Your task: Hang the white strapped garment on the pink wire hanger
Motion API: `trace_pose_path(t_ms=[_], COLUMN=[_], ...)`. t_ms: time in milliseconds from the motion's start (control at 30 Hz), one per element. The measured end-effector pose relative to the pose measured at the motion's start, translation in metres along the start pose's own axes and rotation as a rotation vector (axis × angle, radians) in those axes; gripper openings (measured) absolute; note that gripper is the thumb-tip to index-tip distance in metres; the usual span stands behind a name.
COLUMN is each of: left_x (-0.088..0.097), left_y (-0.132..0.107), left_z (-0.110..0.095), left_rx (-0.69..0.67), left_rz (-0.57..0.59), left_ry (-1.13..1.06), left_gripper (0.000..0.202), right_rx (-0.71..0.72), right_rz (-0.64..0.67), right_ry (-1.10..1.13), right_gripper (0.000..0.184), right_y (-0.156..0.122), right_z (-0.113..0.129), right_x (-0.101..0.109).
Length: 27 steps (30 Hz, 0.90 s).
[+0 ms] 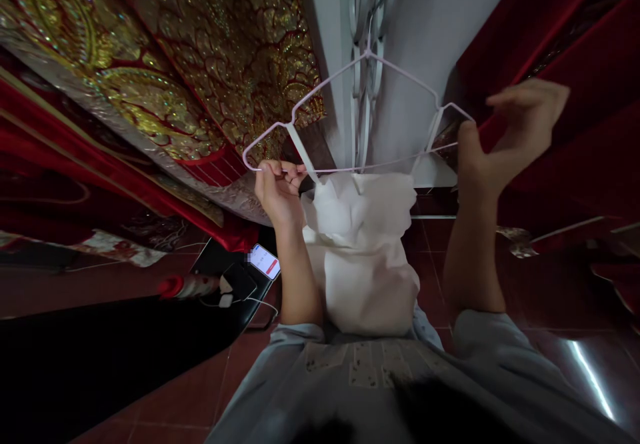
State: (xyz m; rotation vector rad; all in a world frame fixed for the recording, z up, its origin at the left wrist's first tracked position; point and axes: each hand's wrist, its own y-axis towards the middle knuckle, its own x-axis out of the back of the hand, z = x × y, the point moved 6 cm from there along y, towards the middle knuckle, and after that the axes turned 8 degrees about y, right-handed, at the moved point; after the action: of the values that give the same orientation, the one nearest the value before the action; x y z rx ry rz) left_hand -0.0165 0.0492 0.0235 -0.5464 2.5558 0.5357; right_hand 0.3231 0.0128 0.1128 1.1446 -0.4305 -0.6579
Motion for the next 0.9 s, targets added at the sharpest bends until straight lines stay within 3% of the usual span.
trace_pose_path(t_ms=[67,167,233,333,400,467,533,633,700,800,833,900], left_x=[-0.001,0.000,0.004,0.007,0.002,-0.005,-0.007,0.003,0.019,0.046,0.049,0.042], left_y=[-0.001,-0.003,-0.006,-0.017,-0.027,-0.035,-0.035,-0.015,0.002,0.012,0.009,0.000], left_z=[0.000,0.006,0.011,0.014,0.010,-0.001,-0.019,-0.045,-0.053,-0.041,-0.032,-0.015], left_rx=[-0.005,0.000,-0.007,-0.005,0.032,0.087,0.133,0.100,-0.035,-0.101,-0.060,0.055], left_rz=[-0.005,-0.018,-0.029,0.019,0.163,0.311,0.370,0.305,0.205,-0.051,-0.091,-0.046], left_ry=[-0.001,0.013,0.008,0.086,0.253,0.346,0.254,0.003,-0.035,0.068,0.116,0.184], left_gripper=[0.055,0.053,0.052,0.051,0.050,0.043,0.037,0.041,0.033,0.019,0.017,0.021], right_rx=[-0.087,-0.292,-0.379,-0.454,-0.461,-0.470,-0.476,-0.457,-0.442,-0.431,-0.431,-0.437], right_rz=[0.019,0.416,0.568,0.579,0.547,0.538,0.539,0.543,0.544,0.558,0.563,0.572], right_ry=[0.040,0.124,0.170,0.201,0.215,0.229,0.242,0.254,0.257,0.273,0.279,0.285], right_gripper=[0.015,0.028,0.041,0.042,0.039,0.039,0.039,0.038,0.038,0.039,0.040,0.041], right_y=[-0.026,-0.077,-0.106,-0.124,-0.125,-0.124,-0.122,-0.120,-0.119,-0.120,-0.120,-0.121], right_z=[0.008,0.020,0.029,0.031,0.029,0.024,0.020,0.018,0.017,0.019,0.020,0.023], right_x=[-0.007,-0.038,-0.052,-0.060,-0.063,-0.066,-0.066,-0.061,-0.056,-0.054,-0.055,-0.058])
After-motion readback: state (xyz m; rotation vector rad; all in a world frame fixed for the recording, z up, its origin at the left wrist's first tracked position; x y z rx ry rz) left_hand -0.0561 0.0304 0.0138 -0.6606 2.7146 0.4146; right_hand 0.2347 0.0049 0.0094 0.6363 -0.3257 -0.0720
